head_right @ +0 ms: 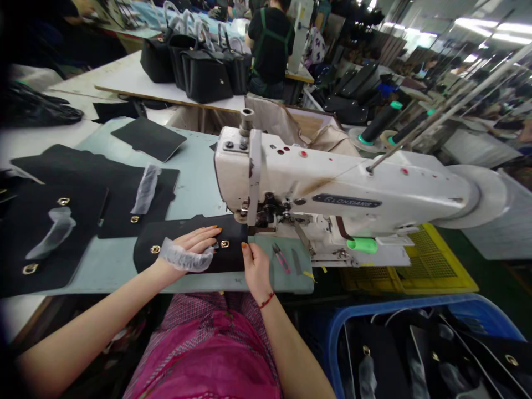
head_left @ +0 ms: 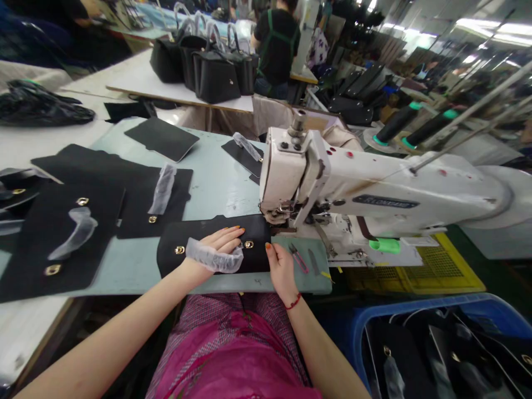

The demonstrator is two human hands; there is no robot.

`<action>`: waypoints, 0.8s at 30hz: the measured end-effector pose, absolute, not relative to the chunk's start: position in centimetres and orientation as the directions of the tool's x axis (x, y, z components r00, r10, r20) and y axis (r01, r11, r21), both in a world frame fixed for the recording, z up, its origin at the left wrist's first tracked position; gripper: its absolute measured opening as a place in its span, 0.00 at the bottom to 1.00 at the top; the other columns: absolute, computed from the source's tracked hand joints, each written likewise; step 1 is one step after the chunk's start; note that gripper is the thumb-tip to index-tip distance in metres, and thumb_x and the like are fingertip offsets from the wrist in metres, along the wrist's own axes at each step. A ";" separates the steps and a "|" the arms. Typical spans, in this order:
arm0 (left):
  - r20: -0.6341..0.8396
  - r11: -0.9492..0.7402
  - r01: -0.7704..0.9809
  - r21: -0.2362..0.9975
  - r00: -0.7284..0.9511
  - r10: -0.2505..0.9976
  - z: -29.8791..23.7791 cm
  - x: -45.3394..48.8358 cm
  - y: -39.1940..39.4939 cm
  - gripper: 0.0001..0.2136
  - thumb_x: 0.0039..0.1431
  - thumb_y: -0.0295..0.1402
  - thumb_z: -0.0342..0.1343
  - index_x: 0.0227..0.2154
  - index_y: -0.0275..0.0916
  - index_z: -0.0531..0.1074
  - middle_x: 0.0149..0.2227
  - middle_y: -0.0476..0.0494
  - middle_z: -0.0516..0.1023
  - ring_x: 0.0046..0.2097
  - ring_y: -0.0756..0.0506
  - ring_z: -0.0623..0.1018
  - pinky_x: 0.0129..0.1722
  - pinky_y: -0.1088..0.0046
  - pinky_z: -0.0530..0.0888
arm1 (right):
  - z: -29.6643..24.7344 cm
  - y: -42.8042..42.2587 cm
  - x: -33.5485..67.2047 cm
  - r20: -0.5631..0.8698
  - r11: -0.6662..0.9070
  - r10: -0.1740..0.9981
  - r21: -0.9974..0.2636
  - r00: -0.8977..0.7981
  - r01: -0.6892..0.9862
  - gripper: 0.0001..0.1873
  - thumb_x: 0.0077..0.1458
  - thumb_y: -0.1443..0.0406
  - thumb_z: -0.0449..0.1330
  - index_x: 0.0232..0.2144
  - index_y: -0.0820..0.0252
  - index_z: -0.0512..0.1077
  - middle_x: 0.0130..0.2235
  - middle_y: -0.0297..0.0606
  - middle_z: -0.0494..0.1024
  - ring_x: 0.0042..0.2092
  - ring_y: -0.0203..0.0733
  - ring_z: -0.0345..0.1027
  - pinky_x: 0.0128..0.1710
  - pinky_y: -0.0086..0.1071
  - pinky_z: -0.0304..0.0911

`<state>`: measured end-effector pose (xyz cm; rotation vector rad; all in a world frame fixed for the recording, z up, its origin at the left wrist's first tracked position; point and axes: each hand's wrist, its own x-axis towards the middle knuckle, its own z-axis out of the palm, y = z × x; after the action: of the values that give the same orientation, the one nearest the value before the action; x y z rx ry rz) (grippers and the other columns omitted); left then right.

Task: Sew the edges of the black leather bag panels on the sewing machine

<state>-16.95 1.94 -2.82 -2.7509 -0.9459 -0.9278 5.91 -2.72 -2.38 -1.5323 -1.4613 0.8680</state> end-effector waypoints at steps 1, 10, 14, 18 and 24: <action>0.554 -0.806 0.583 0.106 0.638 0.534 -2.7 -17.2 2.0 0.09 0.66 0.28 0.50 0.45 0.34 0.73 0.56 0.34 0.75 0.58 0.41 0.74 0.58 0.60 0.74 | -2.3 -2.7 5.8 0.061 0.019 0.994 -0.913 0.091 0.408 0.24 0.65 0.50 0.47 0.22 0.57 0.58 0.22 0.30 0.58 0.26 0.35 0.52 0.27 0.30 0.47; 0.474 -0.804 0.576 0.147 0.672 0.568 -3.6 -18.5 2.9 0.10 0.64 0.30 0.52 0.46 0.36 0.74 0.59 0.38 0.72 0.59 0.41 0.74 0.59 0.61 0.73 | -2.4 -2.6 5.5 0.057 0.015 0.991 -0.944 0.118 0.331 0.26 0.64 0.48 0.49 0.20 0.57 0.57 0.21 0.29 0.55 0.25 0.34 0.51 0.27 0.30 0.46; 0.437 -0.800 0.573 0.178 0.682 0.586 -2.7 -18.4 2.7 0.10 0.64 0.31 0.53 0.45 0.37 0.74 0.59 0.37 0.72 0.59 0.40 0.74 0.59 0.59 0.72 | -2.6 -2.5 5.5 0.058 0.018 0.991 -0.949 0.119 0.314 0.26 0.63 0.48 0.49 0.19 0.58 0.56 0.21 0.29 0.55 0.25 0.33 0.51 0.26 0.30 0.45; 0.435 -0.803 0.579 0.138 0.693 0.575 -2.0 -18.2 2.5 0.10 0.65 0.30 0.53 0.46 0.35 0.73 0.59 0.36 0.73 0.58 0.40 0.74 0.59 0.59 0.72 | -2.8 -2.4 5.5 0.063 0.022 0.990 -0.953 0.129 0.302 0.26 0.63 0.49 0.49 0.19 0.58 0.54 0.20 0.29 0.53 0.24 0.33 0.50 0.26 0.30 0.43; 0.415 -0.784 0.610 0.116 0.687 0.596 -1.4 -17.9 2.3 0.11 0.65 0.30 0.51 0.47 0.36 0.74 0.58 0.36 0.73 0.57 0.40 0.75 0.59 0.60 0.72 | -3.0 -2.3 5.6 0.050 0.012 0.992 -0.953 0.117 0.304 0.27 0.62 0.48 0.49 0.18 0.57 0.54 0.20 0.29 0.53 0.24 0.33 0.48 0.26 0.30 0.43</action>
<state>-17.91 2.26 -1.45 -2.8568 -1.0208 -0.6855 5.58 -2.33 -3.01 -1.4618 -1.3481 0.9325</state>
